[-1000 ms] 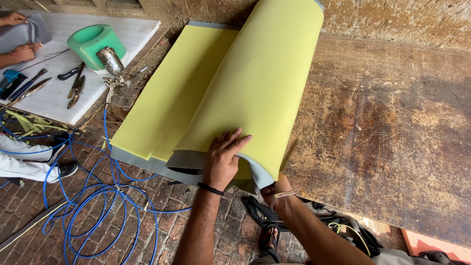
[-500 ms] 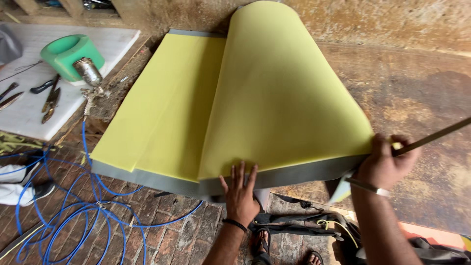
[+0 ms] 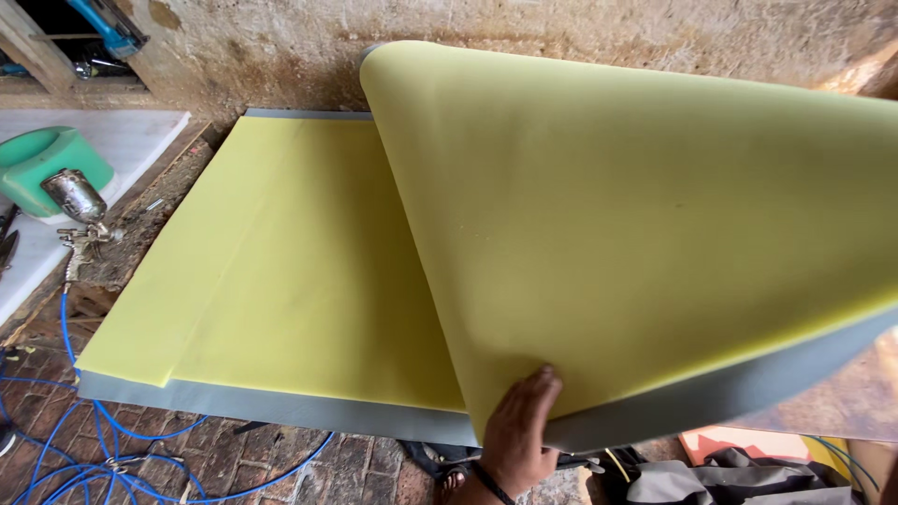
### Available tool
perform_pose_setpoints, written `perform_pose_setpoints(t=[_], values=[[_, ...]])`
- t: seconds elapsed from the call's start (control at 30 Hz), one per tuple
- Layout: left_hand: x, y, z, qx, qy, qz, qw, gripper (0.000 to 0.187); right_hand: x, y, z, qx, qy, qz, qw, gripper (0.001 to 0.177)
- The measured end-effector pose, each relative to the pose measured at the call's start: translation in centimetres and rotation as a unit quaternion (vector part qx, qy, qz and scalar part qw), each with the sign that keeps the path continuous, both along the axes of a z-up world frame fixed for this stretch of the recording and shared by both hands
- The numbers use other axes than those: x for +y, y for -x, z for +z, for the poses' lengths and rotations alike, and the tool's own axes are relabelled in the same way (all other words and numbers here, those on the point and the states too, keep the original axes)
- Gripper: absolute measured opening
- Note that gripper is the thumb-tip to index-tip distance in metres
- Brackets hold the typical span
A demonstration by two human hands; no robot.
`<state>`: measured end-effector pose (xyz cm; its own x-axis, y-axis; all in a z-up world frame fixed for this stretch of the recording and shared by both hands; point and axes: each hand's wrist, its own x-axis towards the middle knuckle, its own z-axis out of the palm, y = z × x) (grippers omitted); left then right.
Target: The person cuts a yellow foam sheet using a metal ruler and a cutting tool, then aligns and presses a gray foam strip onto the yellow sheet. They use a spray gun to apply adhesive along the edges and fold the foam to bond the pieces together.
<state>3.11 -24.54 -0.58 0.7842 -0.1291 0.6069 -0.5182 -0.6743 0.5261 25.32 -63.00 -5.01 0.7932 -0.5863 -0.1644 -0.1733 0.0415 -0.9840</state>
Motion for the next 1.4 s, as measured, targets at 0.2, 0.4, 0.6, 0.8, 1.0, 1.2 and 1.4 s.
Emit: perform_pose_setpoints(t=[0.2,0.4,0.6,0.8,1.0,1.2,1.4], values=[[-9.1,-2.5,5.9,0.011,0.043,-0.153,0.987,0.055,-7.6,6.3,0.6,0.070,-0.055,-0.026,0.996,0.024],[-18.6,-5.8,4.4,0.062,0.014,-0.236,0.970,0.053,-16.7,11.8,-2.2,0.083,-0.081,-0.084,0.990,0.026],[-21.3,-8.2,-2.8,0.360,-0.132,-0.232,0.894,0.072,-22.2,16.9,-4.3,0.088,-0.104,-0.138,0.981,0.029],[-14.2,-8.3,-8.8,0.541,-0.218,-0.066,0.809,0.087,-25.1,13.5,-4.4,0.096,-0.118,-0.133,0.979,0.034],[-10.6,-7.4,-8.7,0.599,-0.310,-0.014,0.738,0.099,-25.2,8.7,-5.6,0.105,-0.105,-0.143,0.979,0.035],[-11.0,-7.6,-6.9,0.627,-0.290,0.009,0.723,0.093,-26.7,9.0,-6.1,0.054,-0.097,-0.199,0.974,0.033],[-11.1,-8.6,-8.7,0.648,-0.300,0.006,0.700,0.097,-33.1,8.4,-3.8,-0.054,-0.023,-0.230,0.971,0.033]])
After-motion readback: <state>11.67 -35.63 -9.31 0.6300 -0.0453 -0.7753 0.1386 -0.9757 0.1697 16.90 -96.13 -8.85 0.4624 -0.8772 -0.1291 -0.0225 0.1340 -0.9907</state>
